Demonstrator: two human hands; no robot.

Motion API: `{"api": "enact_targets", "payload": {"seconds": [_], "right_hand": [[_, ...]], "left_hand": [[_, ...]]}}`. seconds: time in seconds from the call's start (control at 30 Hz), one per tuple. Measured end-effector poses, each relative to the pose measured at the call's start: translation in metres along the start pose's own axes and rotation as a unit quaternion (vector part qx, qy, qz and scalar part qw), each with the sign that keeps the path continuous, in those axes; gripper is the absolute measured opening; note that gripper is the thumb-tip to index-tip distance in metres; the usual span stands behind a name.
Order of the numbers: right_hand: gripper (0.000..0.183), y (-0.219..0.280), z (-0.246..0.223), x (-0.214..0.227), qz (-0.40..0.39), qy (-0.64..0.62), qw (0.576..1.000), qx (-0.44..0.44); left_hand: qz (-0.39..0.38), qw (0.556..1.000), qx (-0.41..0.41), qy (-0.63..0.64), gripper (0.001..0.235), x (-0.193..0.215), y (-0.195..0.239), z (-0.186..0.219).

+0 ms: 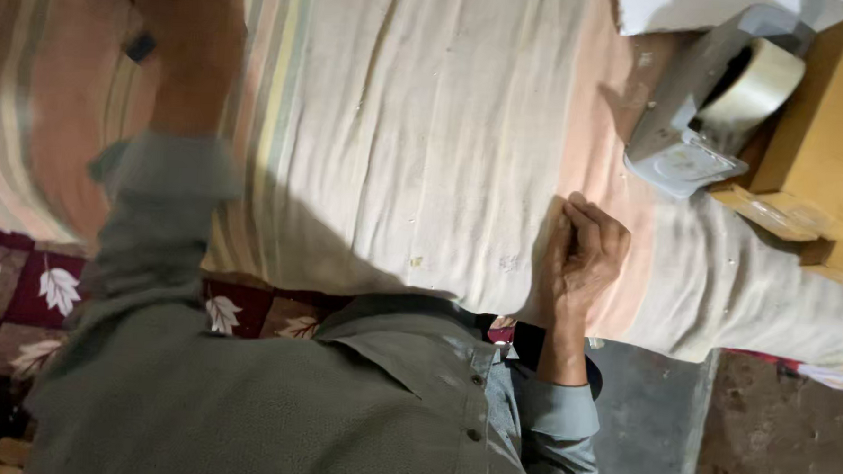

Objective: The person packs smart watches into boxes. They place the watch, strap, and charging cable into a white tray, insert the tray into a black product box, and then place the product box into a brown shipping box. The person seals the shipping box with clear tape.

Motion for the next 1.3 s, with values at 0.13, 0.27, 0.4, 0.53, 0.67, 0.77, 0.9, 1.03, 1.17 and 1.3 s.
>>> {"api": "enact_targets", "payload": {"seconds": [0.13,0.27,0.4,0.53,0.67,0.77,0.9,1.03,1.17,1.3], "right_hand": [[0.013,-0.002,-0.006,0.004,-0.003,-0.001,1.000,-0.014],[0.013,-0.001,-0.018,0.009,-0.005,-0.024,0.999,-0.037],[0.014,-0.004,-0.019,0.008,0.000,-0.035,0.998,-0.045],[0.012,0.004,-0.012,0.011,0.015,-0.018,0.999,-0.047],[0.014,0.003,-0.014,0.010,0.032,-0.137,0.986,-0.091],[0.020,-0.002,-0.012,-0.007,0.001,-0.298,0.921,-0.250],[0.024,-0.038,-0.009,-0.039,-0.035,-0.429,0.844,-0.320],[0.021,-0.054,-0.004,-0.064,-0.052,-0.477,0.806,-0.347],[0.018,-0.060,-0.005,-0.076,-0.044,-0.562,0.766,-0.310],[0.018,-0.060,-0.003,-0.082,-0.068,-0.532,0.782,-0.317]], "left_hand": [[-0.033,0.996,-0.071,0.043,0.069,0.010,0.007,0.087],[-0.076,0.971,-0.187,0.126,0.079,0.068,0.013,0.198],[-0.162,0.912,-0.204,0.318,0.110,0.124,-0.008,0.250],[-0.359,0.855,-0.125,0.354,0.109,0.112,-0.033,0.230],[-0.415,0.796,-0.035,0.439,0.089,0.092,-0.051,0.228],[-0.429,0.660,0.060,0.614,0.080,0.083,-0.052,0.242],[-0.361,0.640,0.036,0.678,0.074,0.081,-0.067,0.273],[-0.392,0.666,0.056,0.632,0.074,0.076,-0.059,0.282],[-0.412,0.612,0.111,0.667,0.072,0.073,-0.055,0.275],[-0.353,0.638,0.097,0.677,0.068,0.072,-0.058,0.271]]}}
Point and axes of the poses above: each hand's wrist, its own y-axis away from the middle knuckle, its own x-axis out of the back of the hand, z = x × y, the point moved 4 cm from there along -y, towards the middle knuckle, and after that the axes turned 1 degree about y, right-handed, at the moved point
